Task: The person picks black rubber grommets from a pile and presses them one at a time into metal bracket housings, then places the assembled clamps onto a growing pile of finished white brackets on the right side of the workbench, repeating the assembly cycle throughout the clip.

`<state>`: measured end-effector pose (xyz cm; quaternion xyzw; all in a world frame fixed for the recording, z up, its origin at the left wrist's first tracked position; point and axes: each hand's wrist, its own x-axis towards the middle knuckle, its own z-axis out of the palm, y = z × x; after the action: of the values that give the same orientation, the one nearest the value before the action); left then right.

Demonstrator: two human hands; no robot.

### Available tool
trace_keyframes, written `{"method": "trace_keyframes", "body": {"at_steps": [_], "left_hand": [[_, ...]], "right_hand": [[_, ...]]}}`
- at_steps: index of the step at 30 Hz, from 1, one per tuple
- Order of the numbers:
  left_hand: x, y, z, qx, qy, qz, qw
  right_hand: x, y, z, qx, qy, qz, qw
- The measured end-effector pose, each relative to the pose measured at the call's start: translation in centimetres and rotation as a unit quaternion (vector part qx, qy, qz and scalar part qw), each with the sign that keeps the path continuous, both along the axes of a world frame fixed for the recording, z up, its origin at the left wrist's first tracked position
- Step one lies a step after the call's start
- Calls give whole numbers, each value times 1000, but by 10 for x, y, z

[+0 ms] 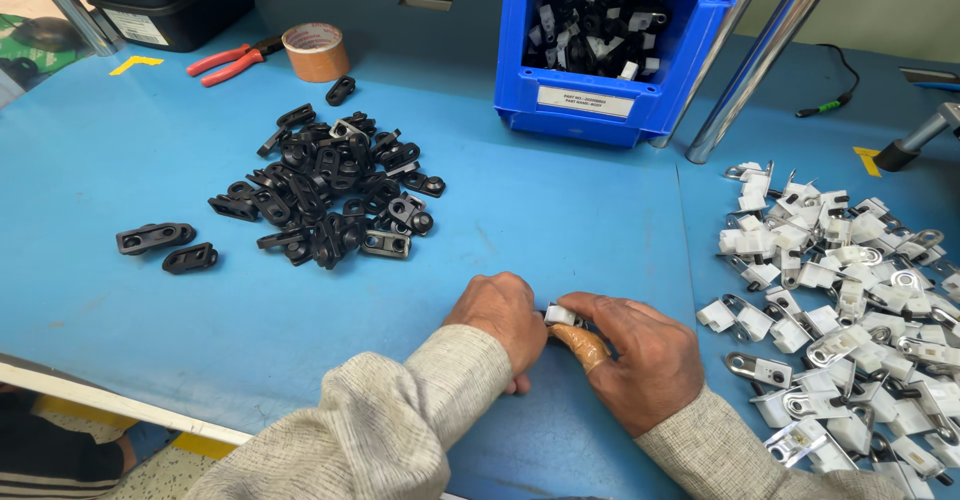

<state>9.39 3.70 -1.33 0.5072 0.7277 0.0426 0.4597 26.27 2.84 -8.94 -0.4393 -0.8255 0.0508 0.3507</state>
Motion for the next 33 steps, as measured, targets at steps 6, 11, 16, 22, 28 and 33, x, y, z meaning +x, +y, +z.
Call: {"method": "trace_keyframes", "body": {"at_steps": [6,11,16,22,28,33], "left_hand": [[-4,3,-6,-3,-12,-1,1000],[-4,4,-7,-1,-20,2,1000],[-6,6,-8,13,-11,-13,1000],[-5,8,-14,77,56,-71,993],[-9,-8,-23,67,-77,55,993],[1,-15,-29,78,-70,44,993]], "right_hand": [[4,3,4,-39,1,20,999],[5,5,7,-40,-10,40,998],[4,8,15,-36,-36,71,996],[-7,16,31,-138,-117,8,983],[-11,31,37,-300,-52,-54,951],[-3,43,24,-383,43,-19,922]]}}
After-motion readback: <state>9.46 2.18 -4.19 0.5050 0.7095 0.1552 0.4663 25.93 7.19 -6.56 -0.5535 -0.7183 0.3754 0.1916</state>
